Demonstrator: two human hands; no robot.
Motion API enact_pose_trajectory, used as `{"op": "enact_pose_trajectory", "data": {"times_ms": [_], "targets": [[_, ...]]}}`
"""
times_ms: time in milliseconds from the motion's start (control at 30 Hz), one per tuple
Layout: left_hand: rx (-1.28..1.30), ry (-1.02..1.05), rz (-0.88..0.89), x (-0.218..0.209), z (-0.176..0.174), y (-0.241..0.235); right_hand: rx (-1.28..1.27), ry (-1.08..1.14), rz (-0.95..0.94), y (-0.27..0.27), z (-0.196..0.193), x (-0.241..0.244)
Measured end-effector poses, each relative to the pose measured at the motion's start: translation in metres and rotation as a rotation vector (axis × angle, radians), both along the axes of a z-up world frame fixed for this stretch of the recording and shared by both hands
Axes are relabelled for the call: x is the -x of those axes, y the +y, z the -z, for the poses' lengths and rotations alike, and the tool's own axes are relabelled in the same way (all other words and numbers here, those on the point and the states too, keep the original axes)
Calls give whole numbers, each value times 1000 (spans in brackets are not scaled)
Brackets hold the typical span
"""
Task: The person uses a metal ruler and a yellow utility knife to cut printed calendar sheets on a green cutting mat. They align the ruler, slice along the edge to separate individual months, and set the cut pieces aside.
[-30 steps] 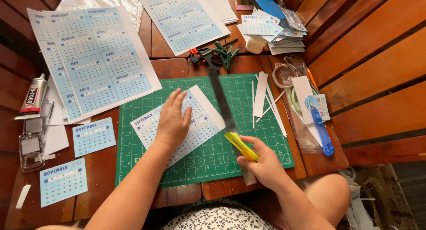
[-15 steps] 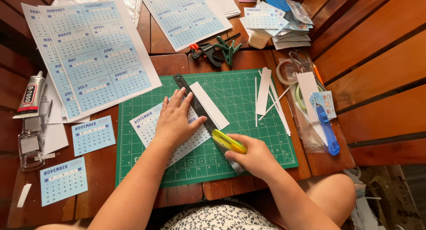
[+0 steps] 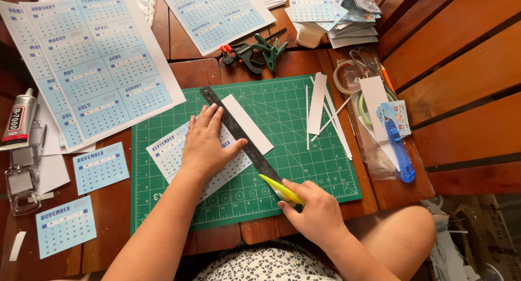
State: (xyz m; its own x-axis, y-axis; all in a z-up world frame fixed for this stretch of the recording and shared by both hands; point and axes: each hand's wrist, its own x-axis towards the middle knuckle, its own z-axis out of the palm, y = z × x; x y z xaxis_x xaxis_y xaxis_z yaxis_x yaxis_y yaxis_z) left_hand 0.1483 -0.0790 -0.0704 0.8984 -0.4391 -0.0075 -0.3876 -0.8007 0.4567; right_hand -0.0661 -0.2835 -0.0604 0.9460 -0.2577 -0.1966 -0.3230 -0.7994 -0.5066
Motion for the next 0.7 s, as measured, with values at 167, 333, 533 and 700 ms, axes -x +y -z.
{"op": "enact_pose_trajectory", "data": {"times_ms": [167,333,533,700], "targets": [[11,-22,-7,2,-1,-2,-27,-88,-37,-2,5,3],[20,-40,-4,2,-2,-2,-55,-115,-21,-5,12,3],[5,-57,16,1,0,-2,-89,-70,-10,-5,12,1],[-20,-34,10,1,-1,-2,-69,-53,-29,-6,15,1]]}}
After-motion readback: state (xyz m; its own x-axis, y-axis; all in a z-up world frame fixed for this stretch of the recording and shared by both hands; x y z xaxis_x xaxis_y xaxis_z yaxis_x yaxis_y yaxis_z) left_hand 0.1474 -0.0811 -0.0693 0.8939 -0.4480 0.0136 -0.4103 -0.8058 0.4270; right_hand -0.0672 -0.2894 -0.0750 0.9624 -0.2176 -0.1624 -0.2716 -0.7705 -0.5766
